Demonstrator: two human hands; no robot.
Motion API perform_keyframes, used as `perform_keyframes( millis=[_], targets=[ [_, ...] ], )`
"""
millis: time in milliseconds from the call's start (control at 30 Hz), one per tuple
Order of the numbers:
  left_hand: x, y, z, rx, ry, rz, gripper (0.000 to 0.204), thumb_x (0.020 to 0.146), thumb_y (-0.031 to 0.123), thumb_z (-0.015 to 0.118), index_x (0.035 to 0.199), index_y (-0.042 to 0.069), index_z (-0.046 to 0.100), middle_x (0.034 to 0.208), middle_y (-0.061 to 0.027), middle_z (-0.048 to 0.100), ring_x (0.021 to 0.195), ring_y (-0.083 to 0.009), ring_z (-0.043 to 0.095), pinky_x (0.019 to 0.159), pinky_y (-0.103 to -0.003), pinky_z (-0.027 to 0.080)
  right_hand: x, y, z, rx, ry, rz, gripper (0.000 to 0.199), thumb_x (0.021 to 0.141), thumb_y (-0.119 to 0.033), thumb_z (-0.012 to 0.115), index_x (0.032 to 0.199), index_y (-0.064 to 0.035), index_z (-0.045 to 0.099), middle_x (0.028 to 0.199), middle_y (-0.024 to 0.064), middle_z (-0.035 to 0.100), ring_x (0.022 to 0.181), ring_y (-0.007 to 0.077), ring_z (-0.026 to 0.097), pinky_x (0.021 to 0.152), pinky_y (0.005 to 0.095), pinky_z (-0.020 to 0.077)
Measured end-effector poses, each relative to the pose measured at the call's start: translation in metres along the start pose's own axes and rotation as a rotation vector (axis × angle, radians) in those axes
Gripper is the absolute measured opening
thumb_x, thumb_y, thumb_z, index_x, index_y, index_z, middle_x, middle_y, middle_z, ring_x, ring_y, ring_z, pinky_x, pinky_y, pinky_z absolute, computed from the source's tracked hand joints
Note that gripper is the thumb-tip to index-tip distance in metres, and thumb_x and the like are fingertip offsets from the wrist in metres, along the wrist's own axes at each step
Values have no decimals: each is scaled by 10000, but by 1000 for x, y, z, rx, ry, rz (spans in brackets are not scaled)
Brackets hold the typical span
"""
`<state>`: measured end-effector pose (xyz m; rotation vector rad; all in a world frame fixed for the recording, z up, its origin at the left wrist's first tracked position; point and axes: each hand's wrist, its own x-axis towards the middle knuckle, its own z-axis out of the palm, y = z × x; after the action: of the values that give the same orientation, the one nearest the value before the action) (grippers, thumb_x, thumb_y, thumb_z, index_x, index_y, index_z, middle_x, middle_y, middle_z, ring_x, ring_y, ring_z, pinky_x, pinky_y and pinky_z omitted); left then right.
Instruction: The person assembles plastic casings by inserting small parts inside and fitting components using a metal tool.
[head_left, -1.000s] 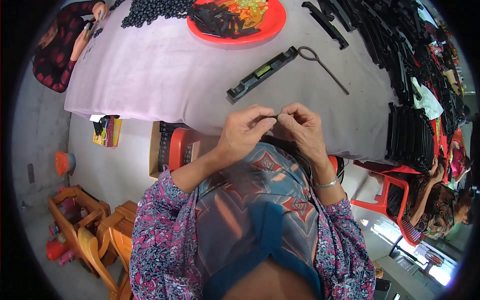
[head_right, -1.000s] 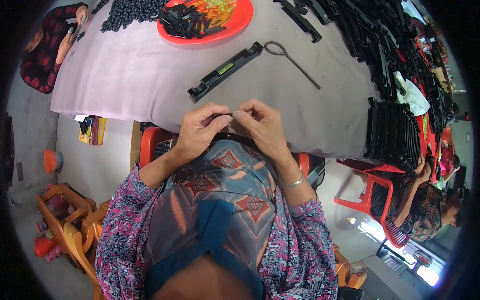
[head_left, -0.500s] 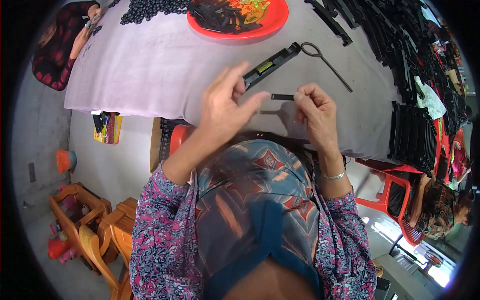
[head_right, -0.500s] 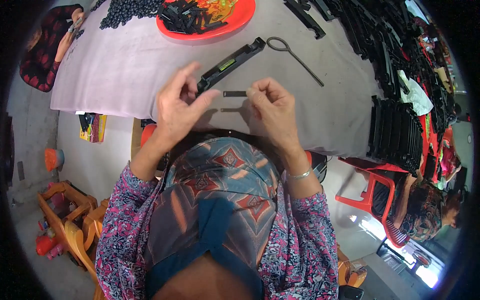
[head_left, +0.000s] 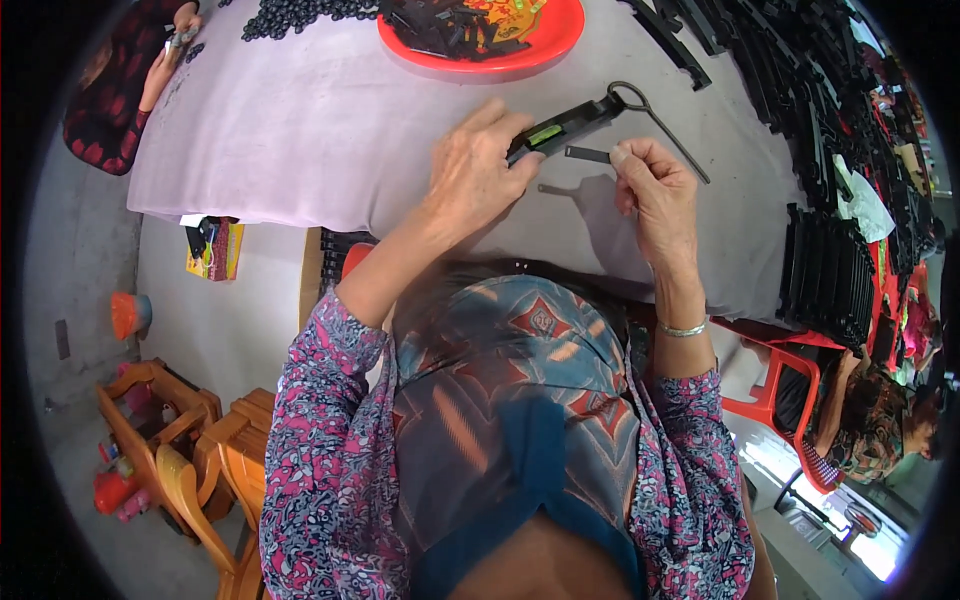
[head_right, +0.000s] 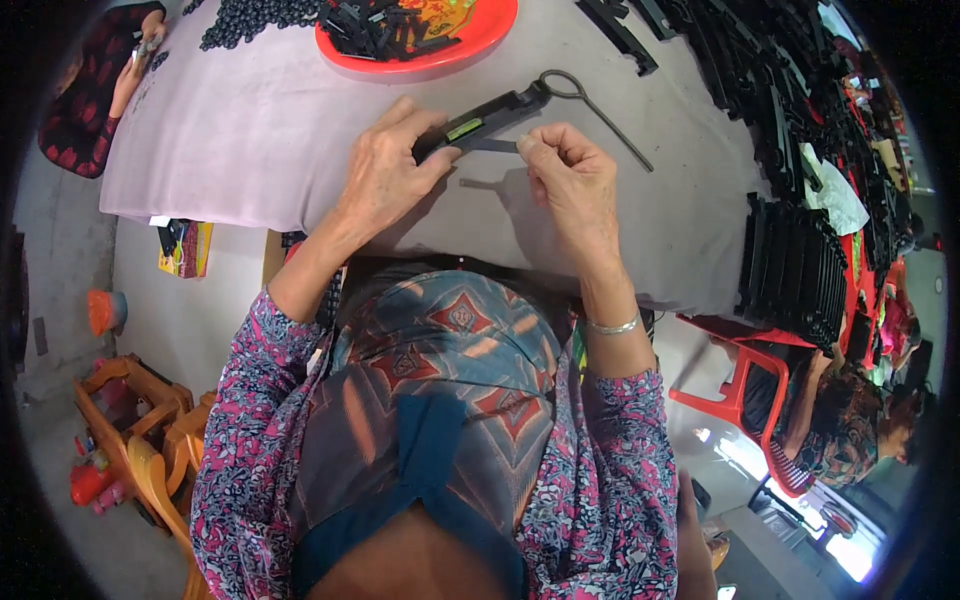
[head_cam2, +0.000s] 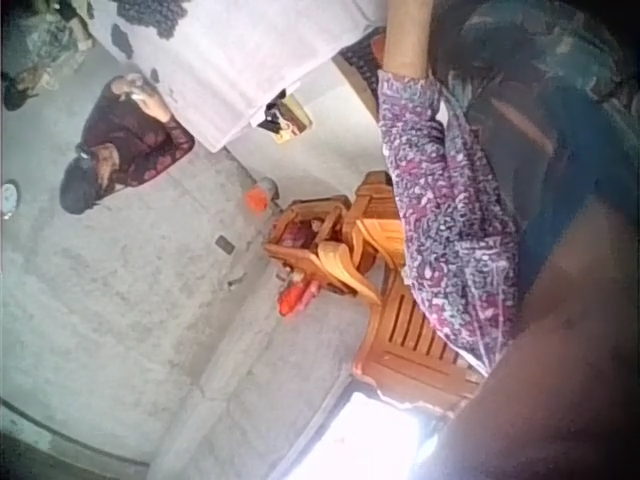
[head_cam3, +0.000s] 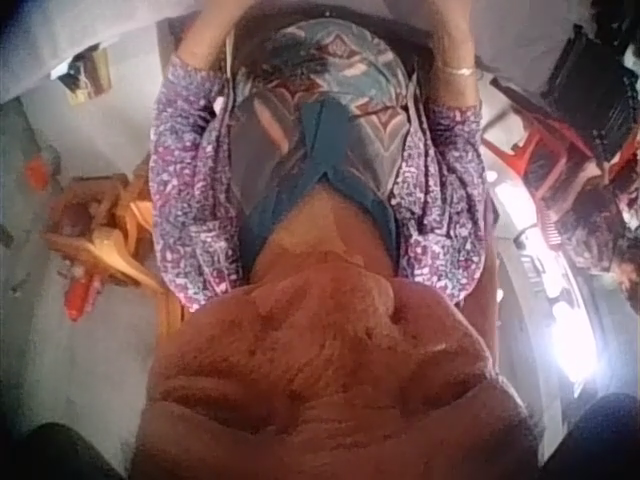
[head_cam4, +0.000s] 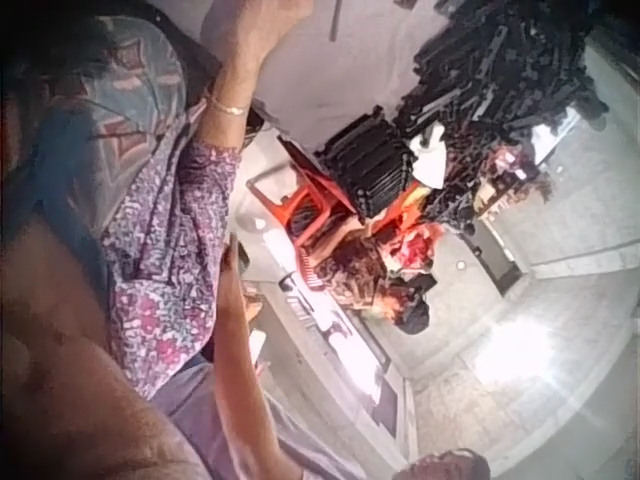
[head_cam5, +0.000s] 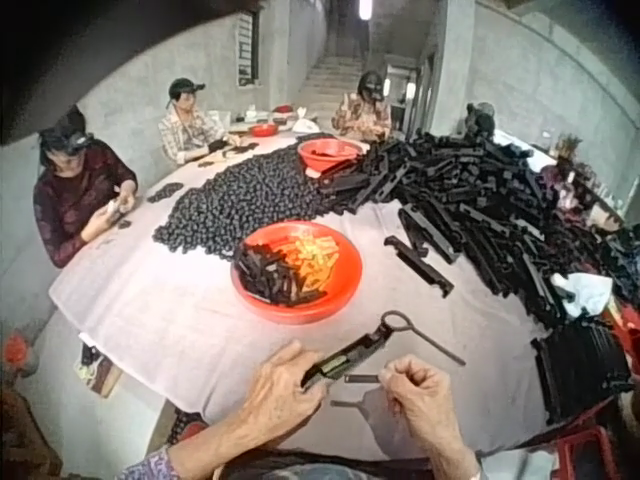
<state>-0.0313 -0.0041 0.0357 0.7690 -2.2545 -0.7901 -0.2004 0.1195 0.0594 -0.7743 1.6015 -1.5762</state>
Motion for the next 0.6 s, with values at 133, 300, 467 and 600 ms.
perform_keyframes(
  millis=[133, 300, 467, 600],
  targets=[
    [-10, 6, -1, -67, -57, 37, 314, 769, 148, 731, 1036, -8, 679, 906, -137, 602, 838, -334, 632, 722, -398, 502, -4, -5, 4, -40, 48, 41, 146, 910, -160, 705, 829, -43, 671, 636, -50, 530, 529, 22, 429, 478, 199, 322],
    [-21, 4, 7, -142, -92, 141, 323, 736, 141, 706, 1029, 8, 673, 882, -130, 564, 810, -336, 607, 693, -434, 488, -6, 2, -3, -211, 14, 88, 106, 895, -138, 713, 849, -45, 692, 630, -57, 524, 471, 7, 405, 411, 182, 281],
    [-20, -2, 12, -161, -117, 202, 329, 721, 148, 723, 1017, 14, 669, 874, -122, 557, 798, -329, 597, 683, -431, 480, -9, -2, 1, -302, -7, 111, 158, 871, -117, 712, 764, -6, 677, 600, -57, 511, 536, 22, 428, 474, 214, 324],
    [-19, -5, 13, -173, -149, 210, 342, 708, 154, 740, 1016, 23, 668, 874, -118, 554, 804, -323, 597, 687, -439, 477, -5, 6, 0, -400, -18, 79, 162, 858, -108, 707, 751, 11, 679, 580, -55, 507, 537, 24, 425, 475, 224, 331]
  ],
)
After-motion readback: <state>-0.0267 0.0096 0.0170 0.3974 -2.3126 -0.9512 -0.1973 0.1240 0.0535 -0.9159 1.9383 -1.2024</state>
